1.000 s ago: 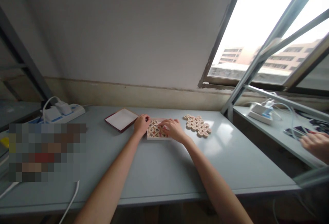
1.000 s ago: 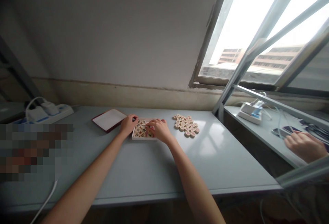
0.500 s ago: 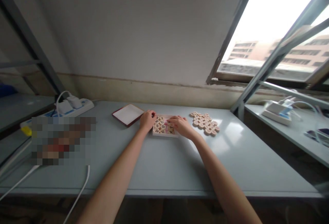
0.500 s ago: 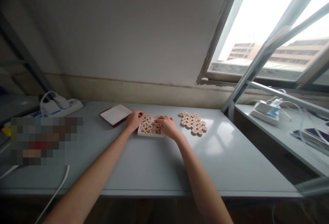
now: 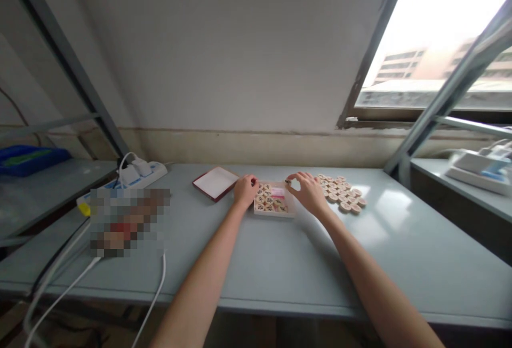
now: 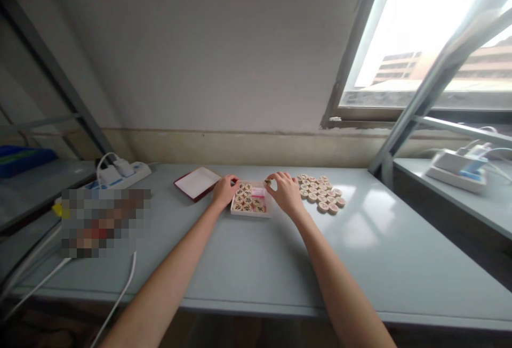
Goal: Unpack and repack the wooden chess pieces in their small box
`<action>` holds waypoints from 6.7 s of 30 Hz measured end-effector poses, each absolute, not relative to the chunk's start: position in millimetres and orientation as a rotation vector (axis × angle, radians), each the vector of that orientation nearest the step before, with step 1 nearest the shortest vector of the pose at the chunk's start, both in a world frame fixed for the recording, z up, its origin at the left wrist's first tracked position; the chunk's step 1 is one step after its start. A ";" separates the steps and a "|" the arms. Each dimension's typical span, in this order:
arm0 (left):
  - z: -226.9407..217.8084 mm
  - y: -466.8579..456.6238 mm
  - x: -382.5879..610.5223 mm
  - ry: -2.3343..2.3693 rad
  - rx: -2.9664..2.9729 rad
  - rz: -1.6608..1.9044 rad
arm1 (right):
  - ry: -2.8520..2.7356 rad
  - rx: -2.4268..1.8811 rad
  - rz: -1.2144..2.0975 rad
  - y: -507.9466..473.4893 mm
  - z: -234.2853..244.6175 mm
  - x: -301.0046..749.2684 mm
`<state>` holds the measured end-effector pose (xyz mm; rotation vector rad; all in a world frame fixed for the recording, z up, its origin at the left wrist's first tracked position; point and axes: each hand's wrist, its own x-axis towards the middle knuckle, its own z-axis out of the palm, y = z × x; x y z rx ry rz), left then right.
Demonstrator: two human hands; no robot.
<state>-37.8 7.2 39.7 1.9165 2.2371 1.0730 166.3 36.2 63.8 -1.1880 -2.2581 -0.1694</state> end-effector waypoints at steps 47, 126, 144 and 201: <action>41.1 11.2 -37.8 2.252 1.940 0.982 | -2.718 -0.829 0.446 25.2 74.5 172.4; 37.7 12.3 -37.7 2.222 1.975 1.043 | -2.213 -1.207 0.689 45.7 92.8 221.7; 41.0 10.4 -36.6 2.220 1.944 1.018 | -2.601 -1.213 0.126 61.8 72.8 234.3; 34.8 16.2 -45.6 1.853 1.869 1.037 | -2.612 -0.878 -0.007 32.0 72.1 149.0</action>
